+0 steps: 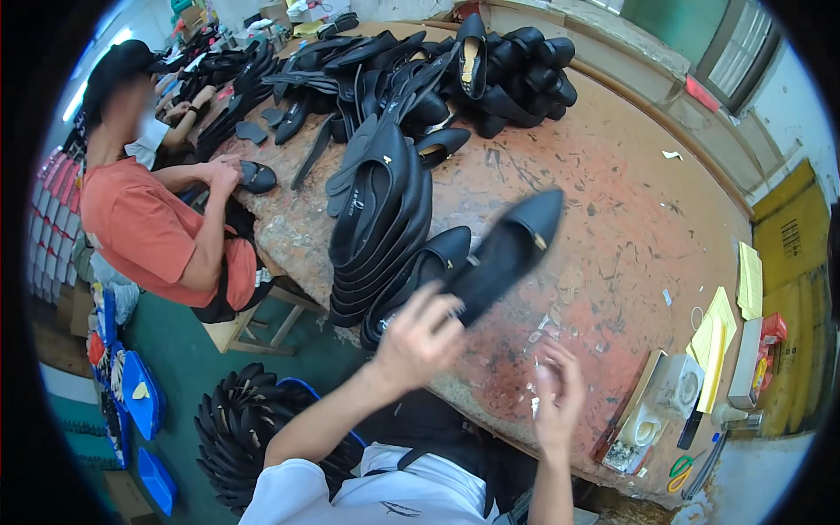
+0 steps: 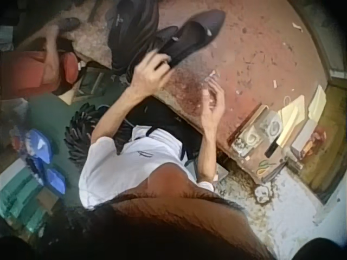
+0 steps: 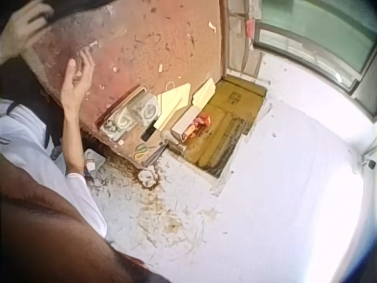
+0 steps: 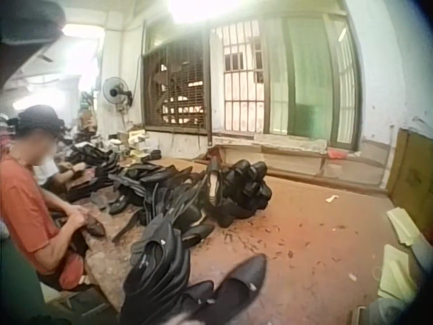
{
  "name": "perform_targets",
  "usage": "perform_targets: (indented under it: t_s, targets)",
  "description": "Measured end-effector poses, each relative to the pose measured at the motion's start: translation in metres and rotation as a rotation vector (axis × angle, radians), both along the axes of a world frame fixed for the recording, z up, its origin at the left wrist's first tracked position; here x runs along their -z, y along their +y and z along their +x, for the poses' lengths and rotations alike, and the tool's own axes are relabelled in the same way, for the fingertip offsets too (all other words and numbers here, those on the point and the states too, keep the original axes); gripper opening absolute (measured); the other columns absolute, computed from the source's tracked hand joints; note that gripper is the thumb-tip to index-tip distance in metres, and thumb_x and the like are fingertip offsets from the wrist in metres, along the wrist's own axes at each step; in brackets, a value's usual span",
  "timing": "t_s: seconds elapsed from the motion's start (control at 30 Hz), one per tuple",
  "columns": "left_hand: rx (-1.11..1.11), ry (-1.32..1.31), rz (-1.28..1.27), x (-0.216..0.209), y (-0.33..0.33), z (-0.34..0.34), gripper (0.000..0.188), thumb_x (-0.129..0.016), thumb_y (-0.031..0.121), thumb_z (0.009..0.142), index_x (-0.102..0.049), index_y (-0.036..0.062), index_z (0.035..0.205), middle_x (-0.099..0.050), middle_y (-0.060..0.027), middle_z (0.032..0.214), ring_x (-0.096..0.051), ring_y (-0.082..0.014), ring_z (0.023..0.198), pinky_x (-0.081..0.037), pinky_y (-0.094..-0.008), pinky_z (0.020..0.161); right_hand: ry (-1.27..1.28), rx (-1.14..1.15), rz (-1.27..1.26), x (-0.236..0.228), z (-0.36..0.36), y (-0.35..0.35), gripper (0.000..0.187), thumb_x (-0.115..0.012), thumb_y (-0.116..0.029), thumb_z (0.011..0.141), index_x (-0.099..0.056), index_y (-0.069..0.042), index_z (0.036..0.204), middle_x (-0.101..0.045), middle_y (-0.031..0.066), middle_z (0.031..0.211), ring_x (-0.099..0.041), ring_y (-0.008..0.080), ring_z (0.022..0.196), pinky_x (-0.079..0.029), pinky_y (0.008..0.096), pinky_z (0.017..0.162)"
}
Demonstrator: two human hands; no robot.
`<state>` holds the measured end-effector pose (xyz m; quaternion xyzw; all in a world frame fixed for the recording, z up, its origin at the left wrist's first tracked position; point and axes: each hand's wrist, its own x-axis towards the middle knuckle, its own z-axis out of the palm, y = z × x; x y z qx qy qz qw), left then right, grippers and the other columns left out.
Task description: The person assembles black flat shoes by inserting insoles into the shoe uppers. They pick up a shoe upper and an insole, press the insole into the upper, and then place the completed shoe on the table. The process is repeated for multiple pairs of shoes.
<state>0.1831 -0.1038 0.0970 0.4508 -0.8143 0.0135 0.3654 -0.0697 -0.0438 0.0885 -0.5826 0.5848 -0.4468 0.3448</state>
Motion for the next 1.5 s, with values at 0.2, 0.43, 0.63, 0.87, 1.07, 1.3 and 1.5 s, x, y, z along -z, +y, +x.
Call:
perform_targets:
  t_s: [0.2, 0.43, 0.63, 0.87, 1.07, 1.3, 1.5]
  targets:
    - [-0.213, -0.314, 0.236, 0.024, 0.017, 0.047, 0.035, -0.081, 0.028, 0.091, -0.076, -0.0019, 0.108, -0.070, -0.0166, 0.126, -0.056, -0.0435, 0.133, -0.046, -0.0528, 0.103, -0.464, -0.258, 0.402, 0.048, 0.116, -0.024, 0.087, -0.070, -0.036, 0.106, -0.022, 0.002, 0.169, -0.049, 0.0326, 0.158, -0.058, 0.0349, 0.141, -0.048, 0.0434, 0.115]
    - [-0.224, -0.330, 0.242, -0.024, 0.048, 0.067, 0.034, -0.084, 0.029, 0.087, -0.077, 0.0004, 0.102, -0.076, -0.0131, 0.111, -0.065, -0.0373, 0.121, -0.047, -0.0504, 0.097, -0.424, -0.326, 0.336, 0.068, 0.138, -0.046, 0.091, -0.055, -0.053, 0.110, -0.020, 0.007, 0.169, -0.038, 0.0329, 0.167, -0.053, 0.0387, 0.146, -0.040, 0.0473, 0.122]
    - [-0.466, 0.205, -0.209, -0.101, -0.117, 0.115, 0.020, -0.080, 0.017, 0.089, -0.073, 0.0025, 0.101, -0.076, -0.0158, 0.101, -0.072, -0.0357, 0.098, -0.056, -0.0463, 0.087, 0.278, 0.176, -0.102, 0.093, 0.051, -0.078, 0.056, -0.063, -0.019, 0.103, -0.048, 0.007, 0.150, -0.053, 0.0291, 0.148, -0.051, 0.0437, 0.140, -0.037, 0.0501, 0.123]
    - [-0.802, -0.042, 1.048, 0.022, -0.388, 0.176, 0.130, -0.081, 0.071, 0.081, -0.013, 0.0100, 0.173, -0.021, -0.0296, 0.176, -0.037, -0.0580, 0.153, -0.032, -0.0705, 0.123, 0.483, 0.118, -0.178, 0.107, 0.043, -0.084, 0.042, -0.068, -0.018, 0.098, -0.061, 0.005, 0.133, -0.064, 0.0244, 0.133, -0.057, 0.0427, 0.125, -0.043, 0.0522, 0.111]
    - [-0.740, 0.153, 1.132, 0.099, -0.448, 0.252, 0.106, -0.075, 0.048, 0.090, -0.017, 0.0111, 0.170, -0.038, -0.0258, 0.168, -0.041, -0.0508, 0.152, -0.034, -0.0596, 0.125, 0.384, 0.072, -0.223, 0.095, 0.062, -0.086, 0.025, -0.070, -0.017, 0.098, -0.070, 0.001, 0.115, -0.066, 0.0210, 0.131, -0.058, 0.0411, 0.125, -0.044, 0.0518, 0.110]
    - [-0.737, -0.216, 0.668, -0.046, -0.363, 0.173, 0.053, -0.075, 0.021, 0.086, -0.071, 0.0104, 0.138, -0.073, -0.0218, 0.137, -0.069, -0.0401, 0.130, -0.058, -0.0501, 0.108, 0.423, 0.142, -0.212, 0.104, 0.041, -0.084, 0.020, -0.071, -0.019, 0.097, -0.074, -0.002, 0.107, -0.067, 0.0181, 0.130, -0.058, 0.0392, 0.126, -0.044, 0.0516, 0.110]
    - [-0.627, -0.300, 0.109, -0.172, -0.319, 0.152, 0.048, -0.073, 0.008, 0.084, -0.068, 0.0140, 0.131, -0.076, -0.0207, 0.117, -0.075, -0.0439, 0.107, -0.062, -0.0551, 0.091, 0.332, 0.114, -0.217, 0.099, 0.054, -0.082, 0.027, -0.073, -0.025, 0.098, -0.075, -0.002, 0.112, -0.069, 0.0183, 0.128, -0.058, 0.0381, 0.126, -0.045, 0.0508, 0.110]
